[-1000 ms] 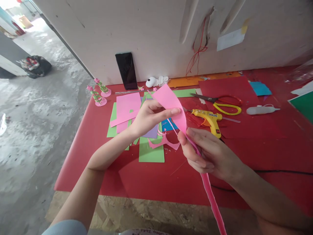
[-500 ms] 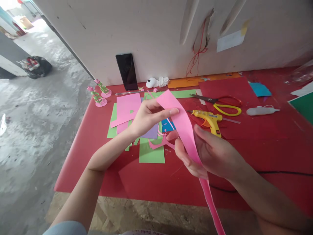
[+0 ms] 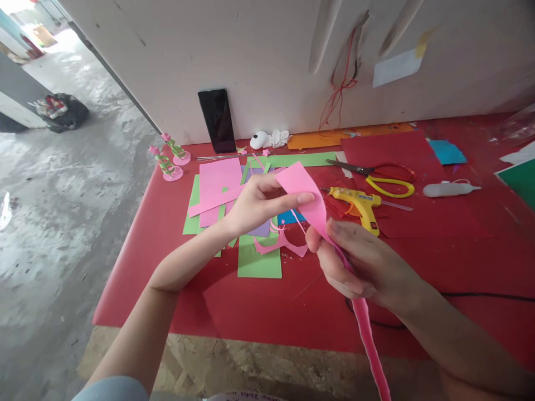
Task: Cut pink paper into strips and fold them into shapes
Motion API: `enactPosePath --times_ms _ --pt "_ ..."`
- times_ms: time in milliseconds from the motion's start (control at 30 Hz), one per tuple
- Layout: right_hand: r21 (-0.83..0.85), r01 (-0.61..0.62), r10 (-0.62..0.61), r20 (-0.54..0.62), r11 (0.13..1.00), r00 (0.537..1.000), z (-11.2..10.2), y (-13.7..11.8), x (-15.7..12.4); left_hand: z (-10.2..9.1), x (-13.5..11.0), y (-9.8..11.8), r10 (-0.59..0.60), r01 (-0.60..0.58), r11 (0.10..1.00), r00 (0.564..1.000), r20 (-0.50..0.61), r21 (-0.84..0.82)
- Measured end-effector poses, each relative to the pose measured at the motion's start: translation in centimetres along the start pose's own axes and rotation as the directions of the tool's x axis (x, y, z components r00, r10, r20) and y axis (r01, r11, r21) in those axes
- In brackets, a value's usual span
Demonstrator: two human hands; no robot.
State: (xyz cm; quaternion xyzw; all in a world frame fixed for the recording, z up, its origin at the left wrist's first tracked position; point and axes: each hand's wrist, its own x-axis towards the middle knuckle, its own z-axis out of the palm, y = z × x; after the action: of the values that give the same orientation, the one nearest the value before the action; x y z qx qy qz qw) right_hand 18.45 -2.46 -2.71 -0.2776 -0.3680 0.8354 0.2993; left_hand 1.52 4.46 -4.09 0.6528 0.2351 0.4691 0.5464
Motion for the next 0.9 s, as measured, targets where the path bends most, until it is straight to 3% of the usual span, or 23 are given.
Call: enactPosePath --times_ms 300,467,600,700,900 --pt "0.041 -0.057 0.057 -0.001 0.998 0.998 0.3 -0.3 -0.2 0.0 -0.3 -0.2 0.039 -0.039 0.999 0.999 0.004 -0.002" --pt "0.095 -0.087 0.079 0.090 0.992 0.993 0.1 -0.4 0.1 0.4 -0.4 0.4 0.005 -0.004 1.000 0.999 -0.036 0.017" --pt "0.102 -0.095 0.084 0.105 0.990 0.991 0.1 -0.4 0.4 0.5 -0.7 0.8 0.001 -0.005 0.992 1.000 0.026 0.123" --pt "0.089 -0.098 0.088 0.104 0.991 0.991 0.2 -0.5 0.4 0.4 -0.8 1.0 0.026 -0.037 0.994 0.995 0.101 0.105" --pt "0.090 -0.107 0.097 0.113 0.990 0.989 0.0 -0.2 0.5 0.3 -0.6 1.5 -0.098 0.098 0.995 0.986 0.133 0.006"
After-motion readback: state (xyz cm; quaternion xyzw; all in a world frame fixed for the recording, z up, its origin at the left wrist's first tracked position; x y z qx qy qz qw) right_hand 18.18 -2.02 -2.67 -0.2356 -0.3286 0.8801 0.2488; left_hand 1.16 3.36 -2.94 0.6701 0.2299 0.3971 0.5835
